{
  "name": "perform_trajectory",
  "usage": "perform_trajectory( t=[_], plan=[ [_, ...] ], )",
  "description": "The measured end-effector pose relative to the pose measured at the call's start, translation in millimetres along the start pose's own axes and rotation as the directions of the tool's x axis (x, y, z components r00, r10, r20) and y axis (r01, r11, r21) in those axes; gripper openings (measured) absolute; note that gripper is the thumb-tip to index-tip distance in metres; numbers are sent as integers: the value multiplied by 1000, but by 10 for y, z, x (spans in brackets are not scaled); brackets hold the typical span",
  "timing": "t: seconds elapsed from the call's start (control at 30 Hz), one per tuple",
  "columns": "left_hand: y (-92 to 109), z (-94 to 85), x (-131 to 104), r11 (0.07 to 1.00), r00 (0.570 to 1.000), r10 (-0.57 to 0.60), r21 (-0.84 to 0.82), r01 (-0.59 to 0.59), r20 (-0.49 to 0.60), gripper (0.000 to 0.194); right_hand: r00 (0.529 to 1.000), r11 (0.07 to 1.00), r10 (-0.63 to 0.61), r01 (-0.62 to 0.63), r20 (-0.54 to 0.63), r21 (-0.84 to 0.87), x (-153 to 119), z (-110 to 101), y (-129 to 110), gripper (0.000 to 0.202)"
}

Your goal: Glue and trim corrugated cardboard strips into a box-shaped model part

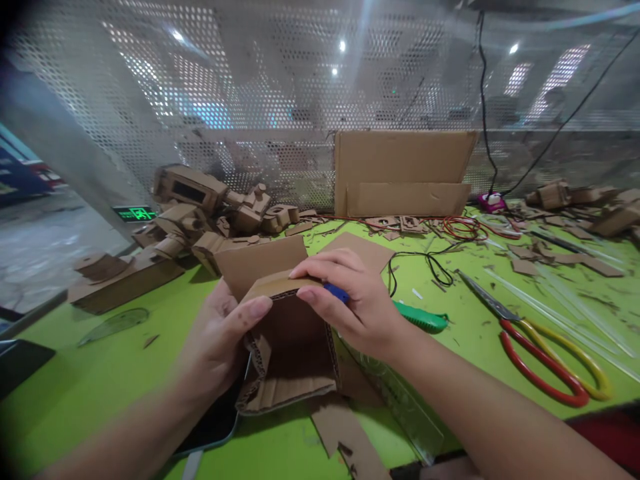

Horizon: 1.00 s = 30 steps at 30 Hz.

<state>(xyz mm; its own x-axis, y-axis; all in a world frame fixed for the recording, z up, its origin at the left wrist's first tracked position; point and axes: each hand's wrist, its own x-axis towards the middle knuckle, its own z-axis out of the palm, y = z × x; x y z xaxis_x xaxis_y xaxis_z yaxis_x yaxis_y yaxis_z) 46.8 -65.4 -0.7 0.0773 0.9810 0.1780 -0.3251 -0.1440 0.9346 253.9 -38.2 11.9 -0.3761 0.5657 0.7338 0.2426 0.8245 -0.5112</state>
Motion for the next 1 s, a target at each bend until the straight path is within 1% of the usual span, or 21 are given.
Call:
perform_trajectory(
  t=[0.2, 0.37, 0.5, 0.6, 0.7, 0.77, 0.83, 0.93, 1.0],
  plan=[
    [13, 51, -11, 1000, 999, 0, -7, -1, -40, 84, 999, 1000, -24, 24, -22, -12, 10, 14, -2, 20],
    [24, 79, -12, 1000, 999, -3, -20, 3, -35, 82, 998, 999, -33, 32, -53, -27, 3, 31, -8, 18],
    [15, 51, -23, 999, 1000, -18, -31, 17, -26, 86, 999, 1000, -12, 12, -49, -2, -15, 31, -21, 19],
    [15, 43, -44, 999, 1000, -7, -39, 7, -13, 87, 997, 999, 26, -24, -79, 26, -28, 30, -35, 19],
    [25, 63, -61, 1000, 999, 11, -27, -12, -43, 83, 991, 997, 75, -71, -114, 40, -38, 43, -33, 20],
    [26, 75, -62, 1000, 998, 12, -18, -13, -59, 82, 987, 992, 105, -96, -122, 76, -44, 66, -22, 20],
    [21, 74, -60, 1000, 998, 16, -20, -17, -53, 82, 983, 977, 141, -118, -120, 175, -53, 95, -14, 21],
    [13, 59, -56, 999, 999, 31, -27, -32, -32, 79, 969, 927, 227, -183, -99, 328, -65, 132, -26, 27],
    [16, 52, -56, 999, 999, 30, -33, -31, -25, 74, 958, 909, 270, -221, -95, 353, -70, 142, -51, 26]
  ],
)
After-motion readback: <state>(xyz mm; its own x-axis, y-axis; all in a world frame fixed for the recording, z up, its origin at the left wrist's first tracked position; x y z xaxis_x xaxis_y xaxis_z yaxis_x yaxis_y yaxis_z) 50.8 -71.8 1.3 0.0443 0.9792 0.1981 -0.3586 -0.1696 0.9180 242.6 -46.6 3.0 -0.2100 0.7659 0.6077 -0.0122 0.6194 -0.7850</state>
